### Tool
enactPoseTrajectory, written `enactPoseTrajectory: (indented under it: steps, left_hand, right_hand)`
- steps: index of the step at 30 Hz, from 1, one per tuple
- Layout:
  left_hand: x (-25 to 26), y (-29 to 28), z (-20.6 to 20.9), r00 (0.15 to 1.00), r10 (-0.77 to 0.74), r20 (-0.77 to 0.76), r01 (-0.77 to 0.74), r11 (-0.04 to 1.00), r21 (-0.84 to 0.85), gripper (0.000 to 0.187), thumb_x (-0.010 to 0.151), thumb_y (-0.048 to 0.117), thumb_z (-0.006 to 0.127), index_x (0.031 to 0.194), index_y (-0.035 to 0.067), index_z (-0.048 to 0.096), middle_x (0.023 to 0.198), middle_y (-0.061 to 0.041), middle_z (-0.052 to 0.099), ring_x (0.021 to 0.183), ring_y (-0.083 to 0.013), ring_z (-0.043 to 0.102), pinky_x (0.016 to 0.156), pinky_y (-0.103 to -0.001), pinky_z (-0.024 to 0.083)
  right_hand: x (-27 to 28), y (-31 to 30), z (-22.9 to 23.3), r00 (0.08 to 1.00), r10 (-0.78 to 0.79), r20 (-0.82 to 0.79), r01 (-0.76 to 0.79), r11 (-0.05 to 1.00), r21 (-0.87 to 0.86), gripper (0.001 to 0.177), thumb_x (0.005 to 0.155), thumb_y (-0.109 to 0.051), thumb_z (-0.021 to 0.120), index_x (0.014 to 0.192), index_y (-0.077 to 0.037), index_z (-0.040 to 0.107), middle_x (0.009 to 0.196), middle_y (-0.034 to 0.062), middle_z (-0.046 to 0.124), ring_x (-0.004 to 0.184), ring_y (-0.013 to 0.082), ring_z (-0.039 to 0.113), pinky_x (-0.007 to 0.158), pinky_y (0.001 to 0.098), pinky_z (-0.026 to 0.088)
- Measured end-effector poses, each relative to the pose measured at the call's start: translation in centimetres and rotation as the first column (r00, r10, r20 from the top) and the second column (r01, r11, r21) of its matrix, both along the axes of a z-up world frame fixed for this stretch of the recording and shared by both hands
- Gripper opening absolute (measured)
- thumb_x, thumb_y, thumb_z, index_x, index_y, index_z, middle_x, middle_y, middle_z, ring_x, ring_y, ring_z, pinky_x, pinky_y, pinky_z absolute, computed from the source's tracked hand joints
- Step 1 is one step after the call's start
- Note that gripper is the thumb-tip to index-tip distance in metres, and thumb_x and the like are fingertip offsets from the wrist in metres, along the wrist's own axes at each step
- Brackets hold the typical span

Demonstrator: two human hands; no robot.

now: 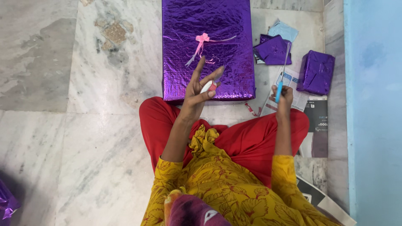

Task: The person wraps a rectangular box with purple foil paper, smoothing the surface and securing edges with tape. They then tie a pink ribbon around the box and attach it with tape.

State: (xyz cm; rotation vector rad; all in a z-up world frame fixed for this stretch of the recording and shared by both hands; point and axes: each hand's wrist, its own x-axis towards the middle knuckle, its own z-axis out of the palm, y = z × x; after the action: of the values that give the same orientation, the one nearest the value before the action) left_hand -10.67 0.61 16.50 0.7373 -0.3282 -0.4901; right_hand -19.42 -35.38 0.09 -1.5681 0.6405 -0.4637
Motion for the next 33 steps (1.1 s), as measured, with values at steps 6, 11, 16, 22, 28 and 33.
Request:
enactPoseTrajectory:
  steps: [6, 11, 16, 22, 28, 33]
  left_hand:
    - [-0.1, -1.4, 1.2, 1.000, -0.006, 0.017, 0.006, 1.000, -0.025, 0.112, 0.079, 0.000, 0.075, 0.169, 0.018, 0.011, 0.156, -0.021, 0.052, 0.152, -0.0295, 0.044, 0.131, -0.045, 0.028]
    - [-0.5, -1.2, 2.5, 0.999, 0.016, 0.036, -0.013, 0.998, -0.061, 0.112, 0.080, 0.001, 0.075, 0.170, 0.018, 0.009, 0.160, -0.021, 0.047, 0.153, -0.0300, 0.043, 0.130, -0.046, 0.030]
    - [-0.6, 0.0, 3.1, 0.999, 0.036, 0.037, -0.032, 0.996, -0.089, 0.112, 0.082, 0.004, 0.075, 0.170, 0.020, 0.006, 0.161, -0.022, 0.045, 0.152, -0.0358, 0.043, 0.129, -0.049, 0.033]
    - [-0.9, -0.3, 2.9, 1.000, 0.019, 0.002, -0.018, 0.991, -0.136, 0.114, 0.082, 0.004, 0.076, 0.169, 0.021, 0.004, 0.160, -0.022, 0.043, 0.147, -0.0359, 0.047, 0.125, -0.052, 0.039]
    - [-0.9, 0.0, 2.8, 1.000, -0.024, 0.004, 0.024, 0.986, -0.164, 0.117, 0.081, 0.003, 0.075, 0.169, 0.025, 0.000, 0.159, -0.024, 0.044, 0.141, -0.0362, 0.053, 0.122, -0.053, 0.043]
    - [-1.3, 0.0, 2.5, 0.995, -0.098, 0.025, 0.101, 0.988, -0.116, 0.120, 0.079, -0.002, 0.073, 0.168, 0.027, -0.004, 0.159, -0.026, 0.043, 0.141, -0.0371, 0.052, 0.122, -0.052, 0.041]
  right_hand:
    - [-3.4, 4.4, 9.9, 0.773, 0.583, 0.249, -0.631, 0.746, 0.214, 0.087, 0.080, -0.079, 0.067, 0.123, -0.005, 0.054, 0.098, 0.0051, 0.065, 0.079, 0.0133, 0.065, 0.062, 0.0245, 0.055]
    - [-3.1, 8.1, 14.2, 0.559, 0.801, 0.216, -0.823, 0.503, 0.264, 0.117, 0.055, -0.095, 0.069, 0.121, 0.001, 0.056, 0.082, 0.0032, 0.058, 0.065, 0.0103, 0.054, 0.054, 0.0230, 0.044]
    - [-2.7, 8.4, 15.2, 0.456, 0.859, 0.234, -0.888, 0.420, 0.189, 0.114, 0.059, -0.096, 0.066, 0.118, 0.000, 0.058, 0.077, 0.0024, 0.059, 0.060, 0.0074, 0.052, 0.052, 0.0206, 0.040]
    - [-2.5, 8.4, 13.9, 0.461, 0.867, 0.188, -0.866, 0.395, 0.306, 0.096, 0.072, -0.084, 0.074, 0.109, 0.002, 0.055, 0.076, 0.0044, 0.057, 0.062, 0.0098, 0.053, 0.056, 0.0248, 0.045]
    - [-2.2, 7.9, 13.9, 0.376, 0.874, 0.307, -0.924, 0.330, 0.194, 0.103, 0.059, -0.087, 0.078, 0.108, -0.001, 0.055, 0.080, 0.0024, 0.060, 0.065, 0.0081, 0.057, 0.056, 0.0212, 0.045]
    - [-2.1, 7.6, 14.3, 0.340, 0.895, 0.289, -0.937, 0.297, 0.183, 0.101, 0.058, -0.087, 0.080, 0.106, -0.001, 0.055, 0.078, 0.0007, 0.057, 0.065, 0.0071, 0.056, 0.059, 0.0216, 0.045]
